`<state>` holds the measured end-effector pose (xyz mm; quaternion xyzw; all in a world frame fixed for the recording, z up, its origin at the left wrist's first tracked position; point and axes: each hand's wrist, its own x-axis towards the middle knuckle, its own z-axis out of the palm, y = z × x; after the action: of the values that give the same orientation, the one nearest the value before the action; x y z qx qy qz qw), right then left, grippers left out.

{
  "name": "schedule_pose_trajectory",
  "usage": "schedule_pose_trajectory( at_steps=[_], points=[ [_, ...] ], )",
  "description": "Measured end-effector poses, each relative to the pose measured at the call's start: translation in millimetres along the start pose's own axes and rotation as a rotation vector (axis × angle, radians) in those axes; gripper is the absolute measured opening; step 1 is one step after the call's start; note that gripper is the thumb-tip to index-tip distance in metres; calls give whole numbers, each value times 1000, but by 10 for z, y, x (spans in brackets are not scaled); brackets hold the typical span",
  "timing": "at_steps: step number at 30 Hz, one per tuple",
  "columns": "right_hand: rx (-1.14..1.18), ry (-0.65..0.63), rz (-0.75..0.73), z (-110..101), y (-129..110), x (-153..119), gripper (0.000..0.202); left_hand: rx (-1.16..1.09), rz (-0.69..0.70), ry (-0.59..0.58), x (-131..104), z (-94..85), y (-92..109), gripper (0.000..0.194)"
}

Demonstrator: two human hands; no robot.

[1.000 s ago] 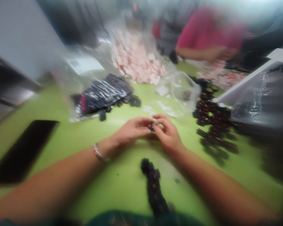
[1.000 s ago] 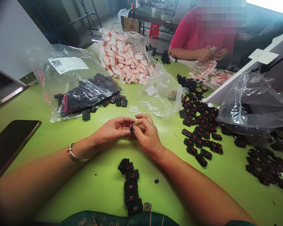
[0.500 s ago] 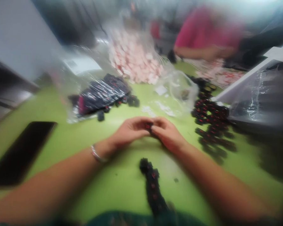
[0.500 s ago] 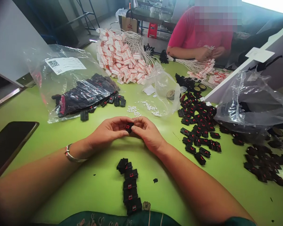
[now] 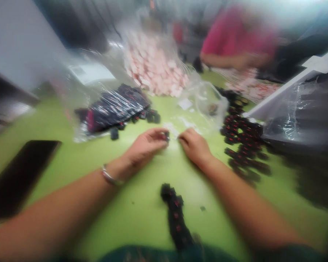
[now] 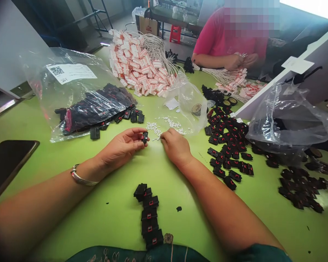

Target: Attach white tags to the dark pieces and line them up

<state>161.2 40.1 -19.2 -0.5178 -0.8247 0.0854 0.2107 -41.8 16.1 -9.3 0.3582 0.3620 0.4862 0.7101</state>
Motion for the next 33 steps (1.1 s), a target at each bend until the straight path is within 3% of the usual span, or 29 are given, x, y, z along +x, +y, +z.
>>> schedule_pose_trajectory(
  at_steps=[7, 12, 18, 33],
  points=[
    [-237, -7, -72, 1, -83, 4, 20, 14, -53, -37, -28, 45, 34, 45],
    [135, 155, -126, -4, -68, 1, 14, 50, -72, -61, -38, 55, 35, 46],
    [622, 232, -65, -102, -328, -105, 8, 48, -54, -108, -29, 11, -2, 46],
    [666, 159, 33, -104, -440, -149, 7, 126, 30, -184, -14, -38, -71, 42]
  ],
)
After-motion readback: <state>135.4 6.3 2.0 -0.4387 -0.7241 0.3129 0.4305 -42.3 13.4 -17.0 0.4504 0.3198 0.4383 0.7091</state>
